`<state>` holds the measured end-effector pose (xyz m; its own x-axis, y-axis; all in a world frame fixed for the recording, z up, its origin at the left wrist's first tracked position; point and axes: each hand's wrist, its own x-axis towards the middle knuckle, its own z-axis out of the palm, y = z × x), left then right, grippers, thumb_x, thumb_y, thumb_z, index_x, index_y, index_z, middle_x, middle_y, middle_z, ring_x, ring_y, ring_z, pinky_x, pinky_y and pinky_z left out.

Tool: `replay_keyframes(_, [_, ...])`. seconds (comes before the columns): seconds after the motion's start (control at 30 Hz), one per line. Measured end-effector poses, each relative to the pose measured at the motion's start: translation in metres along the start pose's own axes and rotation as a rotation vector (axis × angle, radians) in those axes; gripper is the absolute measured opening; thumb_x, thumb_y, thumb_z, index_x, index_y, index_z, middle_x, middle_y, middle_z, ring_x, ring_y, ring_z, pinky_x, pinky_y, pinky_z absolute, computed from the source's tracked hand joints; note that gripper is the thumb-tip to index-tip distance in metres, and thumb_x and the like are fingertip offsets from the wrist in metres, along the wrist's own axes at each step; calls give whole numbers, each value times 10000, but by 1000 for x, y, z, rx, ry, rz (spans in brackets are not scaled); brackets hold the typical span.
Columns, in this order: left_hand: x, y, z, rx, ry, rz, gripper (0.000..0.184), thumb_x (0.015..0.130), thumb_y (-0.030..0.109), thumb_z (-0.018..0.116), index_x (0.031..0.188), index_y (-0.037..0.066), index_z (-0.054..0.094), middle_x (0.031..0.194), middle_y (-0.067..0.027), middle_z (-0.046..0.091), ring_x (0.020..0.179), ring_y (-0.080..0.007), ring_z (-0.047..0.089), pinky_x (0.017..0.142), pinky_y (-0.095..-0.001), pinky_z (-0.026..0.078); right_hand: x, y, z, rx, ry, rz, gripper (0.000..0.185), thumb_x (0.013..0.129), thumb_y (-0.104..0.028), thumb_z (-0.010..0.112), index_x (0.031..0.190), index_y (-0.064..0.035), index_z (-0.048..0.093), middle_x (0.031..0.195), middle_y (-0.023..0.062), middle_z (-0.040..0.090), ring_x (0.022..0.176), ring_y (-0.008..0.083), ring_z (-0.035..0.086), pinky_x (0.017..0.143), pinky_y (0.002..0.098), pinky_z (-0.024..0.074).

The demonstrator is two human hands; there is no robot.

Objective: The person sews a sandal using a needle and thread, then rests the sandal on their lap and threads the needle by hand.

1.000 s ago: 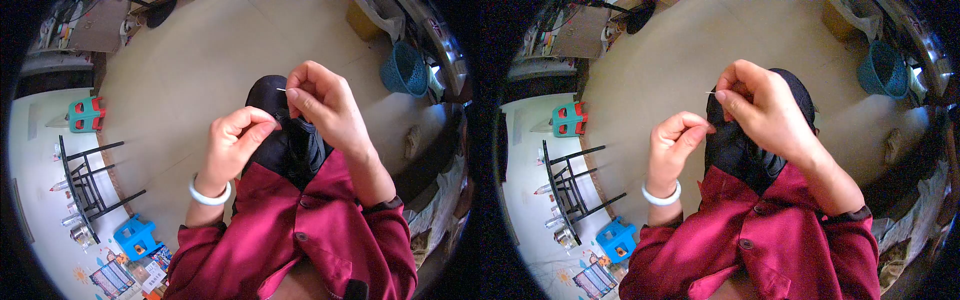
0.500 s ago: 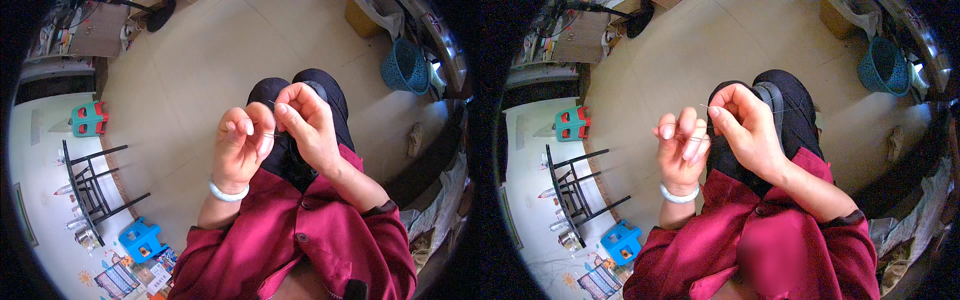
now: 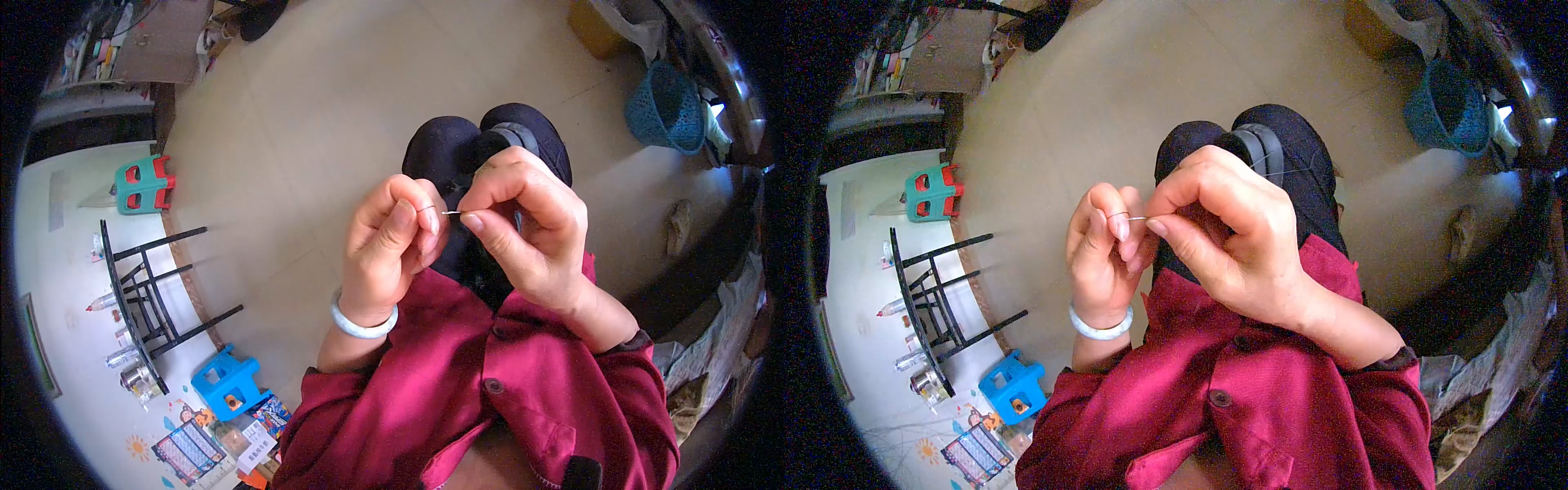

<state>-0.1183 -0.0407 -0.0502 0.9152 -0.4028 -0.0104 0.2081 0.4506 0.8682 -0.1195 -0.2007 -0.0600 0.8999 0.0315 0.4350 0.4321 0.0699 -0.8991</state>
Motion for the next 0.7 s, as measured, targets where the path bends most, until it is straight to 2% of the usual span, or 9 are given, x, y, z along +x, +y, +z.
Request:
replay_keyframes(0.17, [-3, -1, 2, 52, -29, -1, 281, 945, 285, 436, 793, 49, 456, 699, -12, 417, 551, -51, 354, 457, -176, 278, -2, -1, 4, -51, 13, -108, 135, 681, 44, 651, 767, -19, 568, 716, 89, 547, 640, 208, 558, 566, 274, 442])
replay_keyframes(0.4, [-3, -1, 3, 36, -18, -9, 279, 944, 285, 440, 796, 49, 455, 704, -13, 414, 537, -50, 341, 451, -178, 271, -1, 4, 6, -97, 28, -155, 169, 655, 42, 670, 774, -26, 571, 723, 90, 546, 640, 215, 559, 562, 275, 449])
replay_keyframes(0.6, [-4, -1, 3, 7, -36, -43, 283, 945, 287, 437, 794, 49, 454, 679, -5, 401, 515, -46, 322, 437, -177, 254, 0, 5, 5, -127, 45, -177, 177, 639, 44, 678, 764, -31, 577, 718, 84, 552, 636, 212, 558, 562, 279, 452])
replay_keyframes(0.7, [-2, 1, 9, 80, 48, -71, 337, 923, 346, 466, 719, 87, 397, 587, 10, 379, 446, -61, 312, 388, -195, 257, 1, 5, 5, -143, 54, -191, 182, 631, 40, 685, 761, -33, 580, 719, 83, 557, 633, 213, 559, 559, 282, 453])
